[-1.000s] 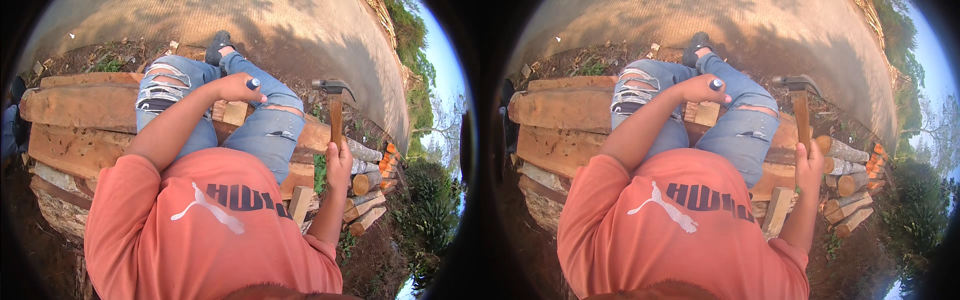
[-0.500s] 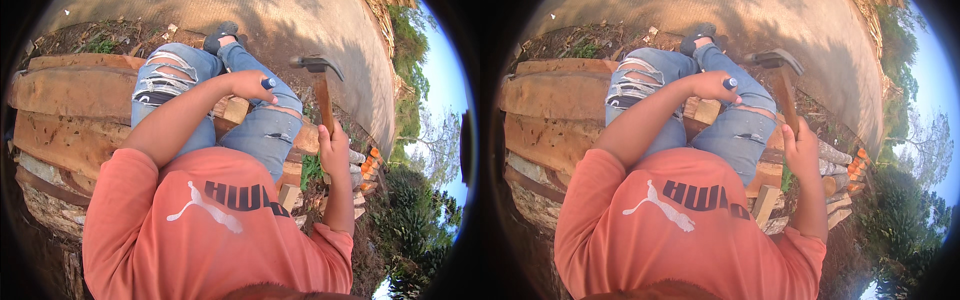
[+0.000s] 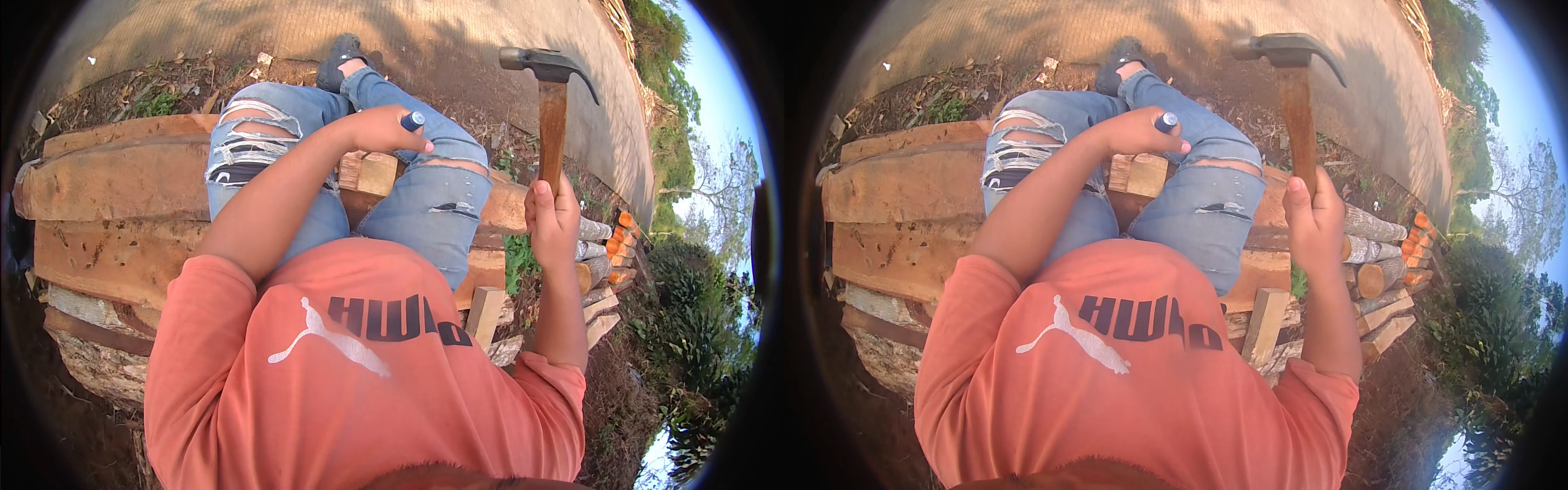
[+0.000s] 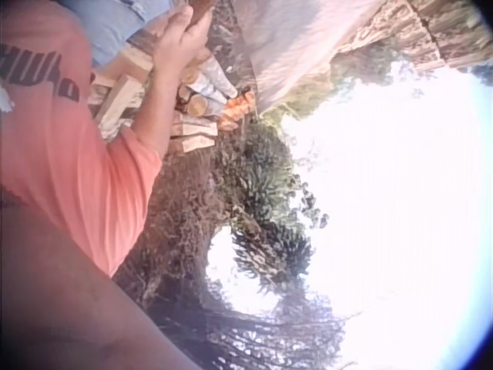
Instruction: The person sits on a log and uses a hammer and a metal wedge to split small pieces of wood. They repeatedly position the wedge on the wood and strike it with the hammer to separate the pieces.
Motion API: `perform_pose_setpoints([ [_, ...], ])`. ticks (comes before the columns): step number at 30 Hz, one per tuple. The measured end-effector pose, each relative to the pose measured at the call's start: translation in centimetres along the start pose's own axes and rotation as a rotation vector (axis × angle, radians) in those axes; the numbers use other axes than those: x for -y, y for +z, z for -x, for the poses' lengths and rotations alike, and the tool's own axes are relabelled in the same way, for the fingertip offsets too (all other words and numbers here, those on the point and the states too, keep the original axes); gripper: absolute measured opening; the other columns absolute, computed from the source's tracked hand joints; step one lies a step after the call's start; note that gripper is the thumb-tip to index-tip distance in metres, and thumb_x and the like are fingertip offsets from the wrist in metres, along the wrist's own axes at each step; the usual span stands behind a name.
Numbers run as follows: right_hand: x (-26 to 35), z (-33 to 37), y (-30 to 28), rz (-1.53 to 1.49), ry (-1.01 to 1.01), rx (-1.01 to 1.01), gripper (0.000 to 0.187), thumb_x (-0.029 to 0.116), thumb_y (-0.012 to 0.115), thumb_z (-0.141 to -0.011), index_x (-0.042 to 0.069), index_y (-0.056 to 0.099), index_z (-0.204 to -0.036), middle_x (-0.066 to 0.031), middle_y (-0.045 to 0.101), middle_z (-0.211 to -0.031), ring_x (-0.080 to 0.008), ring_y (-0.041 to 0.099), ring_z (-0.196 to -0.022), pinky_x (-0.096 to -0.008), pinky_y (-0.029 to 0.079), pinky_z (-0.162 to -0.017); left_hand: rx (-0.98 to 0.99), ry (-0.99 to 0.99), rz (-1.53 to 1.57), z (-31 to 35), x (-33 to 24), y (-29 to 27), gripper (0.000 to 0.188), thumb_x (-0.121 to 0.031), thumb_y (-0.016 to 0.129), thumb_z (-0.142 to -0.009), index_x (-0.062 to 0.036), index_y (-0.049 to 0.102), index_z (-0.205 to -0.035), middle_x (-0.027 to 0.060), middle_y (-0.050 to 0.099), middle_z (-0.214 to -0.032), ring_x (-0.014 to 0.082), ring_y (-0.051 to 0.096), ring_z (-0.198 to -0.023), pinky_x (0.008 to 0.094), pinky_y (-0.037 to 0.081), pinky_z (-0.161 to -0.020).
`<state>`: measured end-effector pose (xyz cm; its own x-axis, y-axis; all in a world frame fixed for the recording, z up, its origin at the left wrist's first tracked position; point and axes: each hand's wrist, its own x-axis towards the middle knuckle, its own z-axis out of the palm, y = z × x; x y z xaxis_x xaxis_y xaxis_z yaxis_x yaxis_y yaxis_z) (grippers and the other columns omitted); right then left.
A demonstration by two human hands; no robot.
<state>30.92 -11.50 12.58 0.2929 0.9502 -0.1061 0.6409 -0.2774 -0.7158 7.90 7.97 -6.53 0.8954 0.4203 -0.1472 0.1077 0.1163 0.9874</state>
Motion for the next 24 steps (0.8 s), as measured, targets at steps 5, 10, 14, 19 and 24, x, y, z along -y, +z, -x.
perform_pose_setpoints([
  [5, -1.2, -0.5, 0.2, 0.817, -0.208, 0.133, 0.035, 0.038, 0.066, -0.108, 0.004, 0.06, -0.109, -0.0053, 0.055, -0.07, -0.0175, 0.06, -0.066, -0.039, 0.047, -0.062, 0.017, -0.063, -0.03, -0.2, -0.9, -0.2, 0.044, -0.038, 0.078, -0.096, -0.0093, 0.056, -0.07, -0.0025, 0.051, -0.063, 0.0121, 0.046, -0.06, 0.0338, 0.039, -0.059],
  [10, 0.4, -1.6, -1.4, 0.064, 0.082, 0.004, 0.033, 0.035, 0.063, -0.109, 0.002, 0.065, -0.114, -0.0028, 0.056, -0.072, -0.013, 0.055, -0.068, -0.0373, 0.047, -0.065, 0.093, -0.101, -0.045, 0.2, -2.0, -1.1, 0.044, -0.039, 0.079, -0.095, -0.0093, 0.055, -0.072, -0.0001, 0.056, -0.067, 0.0129, 0.052, -0.065, 0.0332, 0.042, -0.064],
  [14, -1.0, -1.6, 1.3, 0.274, -0.142, -0.014, 0.034, 0.034, 0.065, -0.108, 0.001, 0.063, -0.11, -0.0115, 0.059, -0.072, -0.0201, 0.057, -0.066, -0.0376, 0.048, -0.065, 0.094, -0.081, -0.039, 0.1, -1.6, -0.7, 0.044, -0.038, 0.078, -0.095, -0.0093, 0.055, -0.072, -0.0003, 0.055, -0.067, 0.0125, 0.052, -0.065, 0.0329, 0.042, -0.064],
  [19, 1.7, -2.5, 0.6, 0.237, -0.11, 0.086, 0.034, 0.034, 0.065, -0.109, 0.001, 0.061, -0.108, -0.0113, 0.059, -0.073, -0.0203, 0.057, -0.066, -0.0378, 0.047, -0.064, 0.112, -0.086, 0.046, -0.5, -0.2, -1.4, 0.043, -0.038, 0.079, -0.095, -0.0095, 0.056, -0.072, -0.0014, 0.053, -0.067, 0.0118, 0.05, -0.064, 0.0319, 0.04, -0.063],
  [24, -0.5, -2.5, 1.8, 0.484, -0.19, 0.079, 0.037, 0.038, 0.062, -0.11, 0.002, 0.06, -0.105, -0.0021, 0.055, -0.07, -0.0125, 0.054, -0.066, -0.0347, 0.044, -0.06, 0.153, -0.075, 0.028, -0.3, -0.7, -1.1, 0.044, -0.039, 0.078, -0.095, -0.0098, 0.056, -0.07, -0.0023, 0.052, -0.066, 0.0115, 0.049, -0.064, 0.0319, 0.038, -0.062],
])
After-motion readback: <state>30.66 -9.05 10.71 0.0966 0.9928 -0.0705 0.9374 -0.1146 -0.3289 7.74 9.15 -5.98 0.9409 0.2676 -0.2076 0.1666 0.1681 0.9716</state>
